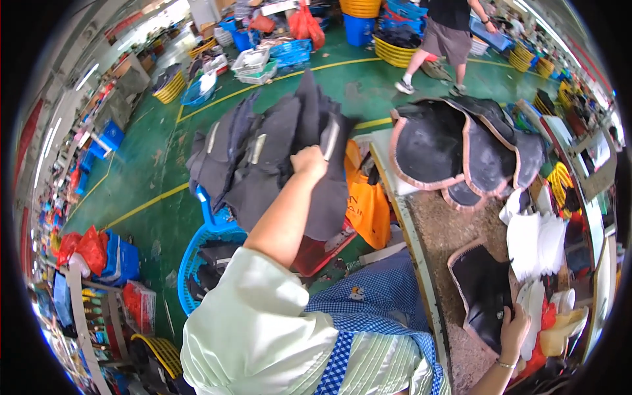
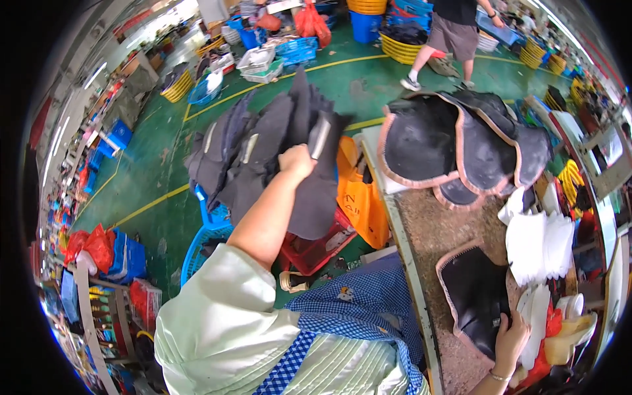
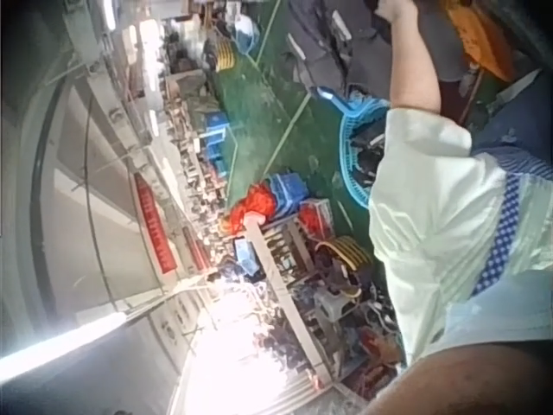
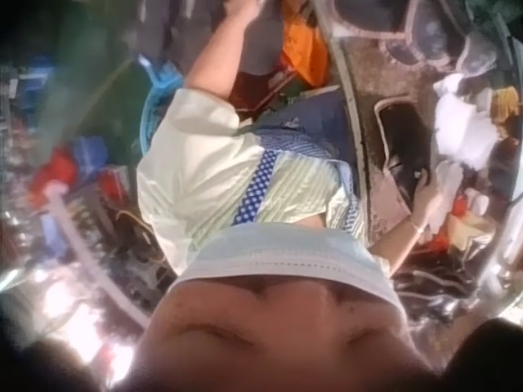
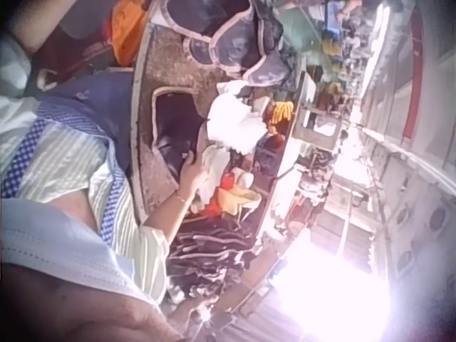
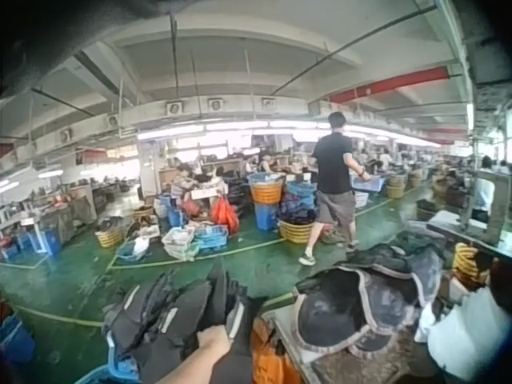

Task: Assembling shoe upper parts by aligning and inserting lining materials.

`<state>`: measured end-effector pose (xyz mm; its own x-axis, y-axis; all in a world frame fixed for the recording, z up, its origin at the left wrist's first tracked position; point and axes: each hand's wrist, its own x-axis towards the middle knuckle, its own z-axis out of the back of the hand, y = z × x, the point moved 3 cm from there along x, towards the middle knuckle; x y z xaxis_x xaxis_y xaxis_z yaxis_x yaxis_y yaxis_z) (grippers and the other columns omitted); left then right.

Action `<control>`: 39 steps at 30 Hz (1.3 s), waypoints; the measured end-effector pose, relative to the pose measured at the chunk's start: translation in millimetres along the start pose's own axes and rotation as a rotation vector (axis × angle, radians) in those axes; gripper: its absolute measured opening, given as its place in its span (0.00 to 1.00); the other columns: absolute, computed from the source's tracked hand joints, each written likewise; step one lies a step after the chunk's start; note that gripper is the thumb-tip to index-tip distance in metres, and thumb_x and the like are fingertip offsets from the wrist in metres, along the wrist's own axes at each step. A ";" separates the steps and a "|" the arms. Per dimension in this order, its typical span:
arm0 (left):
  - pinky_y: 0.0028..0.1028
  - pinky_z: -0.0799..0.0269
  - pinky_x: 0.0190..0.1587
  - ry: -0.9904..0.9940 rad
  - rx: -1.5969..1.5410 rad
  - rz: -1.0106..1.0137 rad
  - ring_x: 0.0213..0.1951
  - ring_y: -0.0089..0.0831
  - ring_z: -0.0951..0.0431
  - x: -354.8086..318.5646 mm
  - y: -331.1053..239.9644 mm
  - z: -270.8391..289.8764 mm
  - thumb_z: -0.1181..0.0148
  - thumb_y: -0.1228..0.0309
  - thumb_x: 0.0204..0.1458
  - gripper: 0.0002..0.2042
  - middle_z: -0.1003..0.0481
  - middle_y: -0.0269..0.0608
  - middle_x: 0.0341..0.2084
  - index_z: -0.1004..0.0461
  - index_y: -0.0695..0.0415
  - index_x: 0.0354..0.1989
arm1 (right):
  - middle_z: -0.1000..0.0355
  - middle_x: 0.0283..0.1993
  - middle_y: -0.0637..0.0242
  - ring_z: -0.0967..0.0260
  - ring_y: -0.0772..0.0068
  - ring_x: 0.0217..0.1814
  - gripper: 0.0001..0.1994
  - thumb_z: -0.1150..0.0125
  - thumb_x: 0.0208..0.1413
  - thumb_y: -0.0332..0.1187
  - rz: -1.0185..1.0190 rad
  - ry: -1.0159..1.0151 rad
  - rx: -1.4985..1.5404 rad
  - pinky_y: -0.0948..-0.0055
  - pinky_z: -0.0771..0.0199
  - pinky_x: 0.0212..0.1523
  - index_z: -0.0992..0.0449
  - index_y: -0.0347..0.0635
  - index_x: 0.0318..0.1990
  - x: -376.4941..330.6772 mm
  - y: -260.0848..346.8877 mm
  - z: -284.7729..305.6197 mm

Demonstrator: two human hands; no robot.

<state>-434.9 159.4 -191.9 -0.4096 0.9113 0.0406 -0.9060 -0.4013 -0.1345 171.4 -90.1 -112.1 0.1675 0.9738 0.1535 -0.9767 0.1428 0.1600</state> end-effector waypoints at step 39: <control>0.31 0.23 0.29 0.559 -0.483 -0.984 0.20 0.34 0.20 -188.2 -437.9 39.7 0.37 0.68 0.50 0.20 0.21 0.49 0.26 0.33 0.70 0.45 | 0.25 0.30 0.60 0.27 0.55 0.36 0.12 0.36 0.51 0.41 0.357 0.157 0.351 0.60 0.29 0.40 0.23 0.42 0.35 2.8 73.3 -14.6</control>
<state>34.7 160.0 -101.4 0.6351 0.7680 -0.0823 -0.6224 0.4457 -0.6434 98.3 -74.3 -114.1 -0.2165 0.9695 0.1147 -0.8609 -0.2450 0.4459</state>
